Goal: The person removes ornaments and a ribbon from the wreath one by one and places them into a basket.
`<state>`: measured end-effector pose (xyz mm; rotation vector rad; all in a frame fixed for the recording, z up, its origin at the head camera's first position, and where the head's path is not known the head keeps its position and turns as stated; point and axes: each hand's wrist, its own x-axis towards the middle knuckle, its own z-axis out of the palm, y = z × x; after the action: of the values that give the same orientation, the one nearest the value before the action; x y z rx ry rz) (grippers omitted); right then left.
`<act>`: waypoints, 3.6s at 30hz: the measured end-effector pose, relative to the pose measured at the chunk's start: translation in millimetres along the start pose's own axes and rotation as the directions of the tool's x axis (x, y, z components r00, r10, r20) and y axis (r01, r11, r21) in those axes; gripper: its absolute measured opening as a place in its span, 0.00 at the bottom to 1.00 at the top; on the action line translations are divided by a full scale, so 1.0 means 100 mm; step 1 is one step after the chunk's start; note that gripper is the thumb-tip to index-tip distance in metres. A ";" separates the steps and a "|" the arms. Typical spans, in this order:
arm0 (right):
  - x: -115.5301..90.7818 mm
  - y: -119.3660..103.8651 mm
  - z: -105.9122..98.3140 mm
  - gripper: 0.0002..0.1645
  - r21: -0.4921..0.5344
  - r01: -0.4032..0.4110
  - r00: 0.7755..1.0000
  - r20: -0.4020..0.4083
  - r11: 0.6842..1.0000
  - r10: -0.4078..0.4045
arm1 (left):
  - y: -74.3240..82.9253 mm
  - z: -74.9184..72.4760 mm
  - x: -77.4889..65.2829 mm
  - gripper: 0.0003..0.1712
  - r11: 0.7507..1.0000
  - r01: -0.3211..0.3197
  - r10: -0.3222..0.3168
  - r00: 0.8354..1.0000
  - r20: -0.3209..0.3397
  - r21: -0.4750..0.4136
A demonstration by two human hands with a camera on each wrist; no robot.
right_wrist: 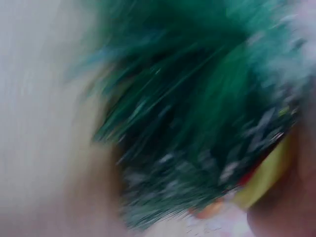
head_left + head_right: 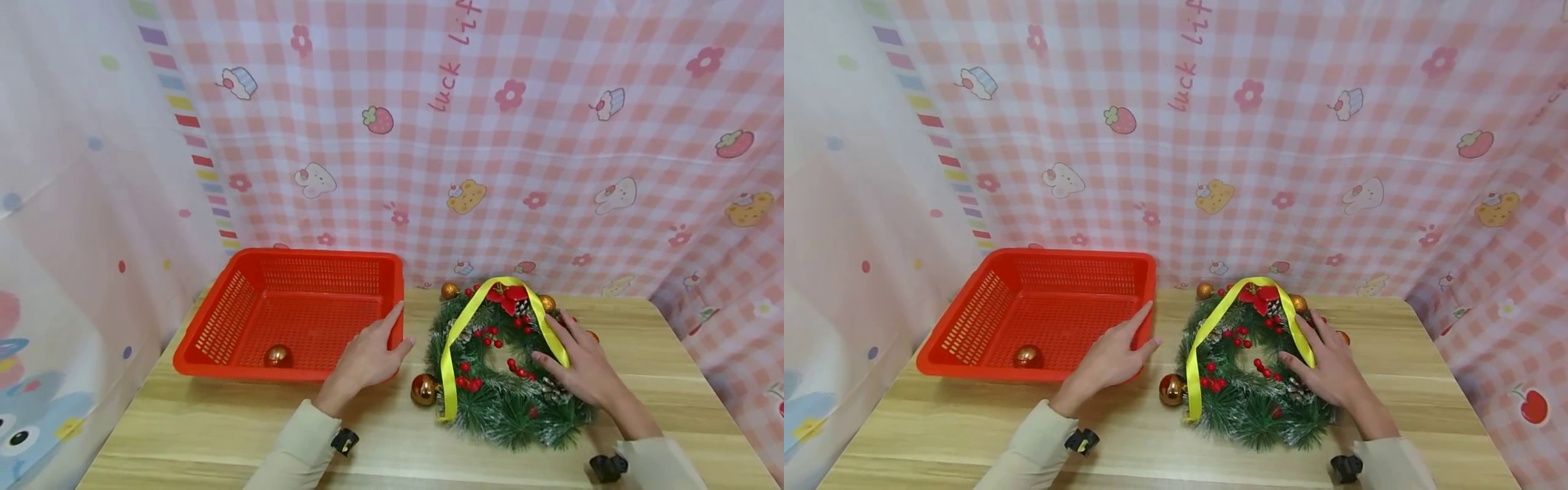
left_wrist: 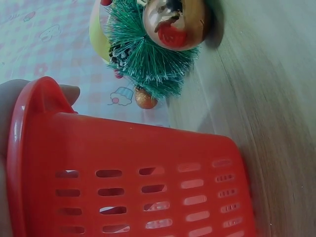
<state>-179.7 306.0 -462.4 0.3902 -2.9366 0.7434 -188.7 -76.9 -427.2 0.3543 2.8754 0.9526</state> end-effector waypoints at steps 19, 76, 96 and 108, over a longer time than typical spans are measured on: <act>-0.36 -1.08 0.33 0.51 -0.073 -0.319 0.938 -0.163 0.945 0.305 | 0.03 -0.02 0.00 0.41 1.000 0.017 -0.017 1.000 0.010 -0.006; -0.36 -0.55 0.23 0.44 0.058 -0.034 0.972 -0.232 0.998 0.047 | 0.02 -0.03 0.01 0.41 0.999 0.022 -0.022 1.000 0.018 -0.023; -0.12 -0.41 0.27 0.57 0.047 -0.358 0.923 -0.129 0.932 0.361 | 0.02 -0.03 0.01 0.41 1.000 0.021 -0.021 0.999 0.030 -0.003; -0.11 -0.34 0.28 0.55 -0.008 -0.297 0.945 -0.143 0.955 0.293 | 0.20 0.03 -0.11 0.27 0.943 -0.297 0.328 0.906 -0.267 0.148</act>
<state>-160.5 266.3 -472.8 -0.1064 -2.8989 0.7231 -173.9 -62.8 -417.6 0.7690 3.2082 0.9712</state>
